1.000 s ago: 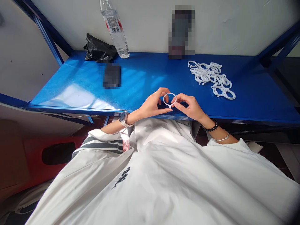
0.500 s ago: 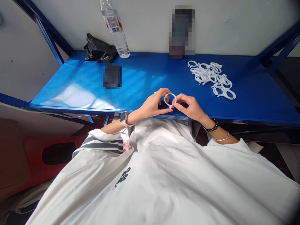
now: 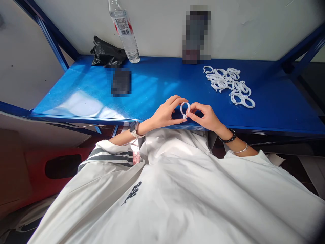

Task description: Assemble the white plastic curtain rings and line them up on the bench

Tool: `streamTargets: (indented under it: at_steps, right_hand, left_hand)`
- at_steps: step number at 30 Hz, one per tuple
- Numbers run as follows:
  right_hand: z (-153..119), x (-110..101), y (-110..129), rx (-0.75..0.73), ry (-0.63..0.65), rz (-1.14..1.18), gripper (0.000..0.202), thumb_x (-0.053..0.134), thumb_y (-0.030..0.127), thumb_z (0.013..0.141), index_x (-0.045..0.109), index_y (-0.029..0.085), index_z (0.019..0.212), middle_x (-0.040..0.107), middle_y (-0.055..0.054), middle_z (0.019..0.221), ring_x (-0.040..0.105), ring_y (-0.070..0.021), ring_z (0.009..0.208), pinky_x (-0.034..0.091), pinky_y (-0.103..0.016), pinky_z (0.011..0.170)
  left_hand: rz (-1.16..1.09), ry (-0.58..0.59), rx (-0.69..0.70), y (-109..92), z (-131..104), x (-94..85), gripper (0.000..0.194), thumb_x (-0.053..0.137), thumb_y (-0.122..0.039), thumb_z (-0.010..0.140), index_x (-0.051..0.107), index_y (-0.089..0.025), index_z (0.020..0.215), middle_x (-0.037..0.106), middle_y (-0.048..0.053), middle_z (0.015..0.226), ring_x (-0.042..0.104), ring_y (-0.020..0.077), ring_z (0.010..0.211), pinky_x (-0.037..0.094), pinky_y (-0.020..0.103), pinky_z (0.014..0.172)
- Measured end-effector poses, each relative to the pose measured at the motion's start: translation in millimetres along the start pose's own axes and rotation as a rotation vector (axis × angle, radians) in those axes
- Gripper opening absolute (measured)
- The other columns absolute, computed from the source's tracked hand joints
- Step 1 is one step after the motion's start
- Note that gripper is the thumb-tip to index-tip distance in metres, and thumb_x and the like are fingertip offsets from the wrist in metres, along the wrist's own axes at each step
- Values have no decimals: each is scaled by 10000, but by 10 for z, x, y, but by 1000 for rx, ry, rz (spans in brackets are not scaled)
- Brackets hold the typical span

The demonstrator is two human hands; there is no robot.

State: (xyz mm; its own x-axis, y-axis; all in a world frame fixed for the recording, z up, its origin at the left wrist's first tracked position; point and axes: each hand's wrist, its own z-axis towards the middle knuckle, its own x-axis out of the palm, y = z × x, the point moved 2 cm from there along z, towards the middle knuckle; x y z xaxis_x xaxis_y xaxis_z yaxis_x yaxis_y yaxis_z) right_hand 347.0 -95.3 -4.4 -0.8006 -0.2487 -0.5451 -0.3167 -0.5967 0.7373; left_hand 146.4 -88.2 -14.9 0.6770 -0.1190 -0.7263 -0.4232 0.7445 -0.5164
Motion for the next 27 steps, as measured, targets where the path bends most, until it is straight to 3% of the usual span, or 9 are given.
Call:
streamTargets:
  at_steps: [10,27]
  right_hand:
    - [-5,-3,7,-50,18,-50,284,582,478,973,667,224,876,703,-30,821,621,-172,678,518,-312,663]
    - [-1,1,-26,22,5,-46,225,608,424,937,621,221,841,679,-17,790,611,-169,677,521,-303,667]
  left_hand:
    - [-9,-12,31,-8,-3,2,595,606,-528,942,475,-217,1431,624,133,1219,615,253,1063,552,336,774]
    - [-8,-38,1,29,-7,14,662,621,-649,893,525,-204,1373,612,127,1168,613,238,996,555,352,799]
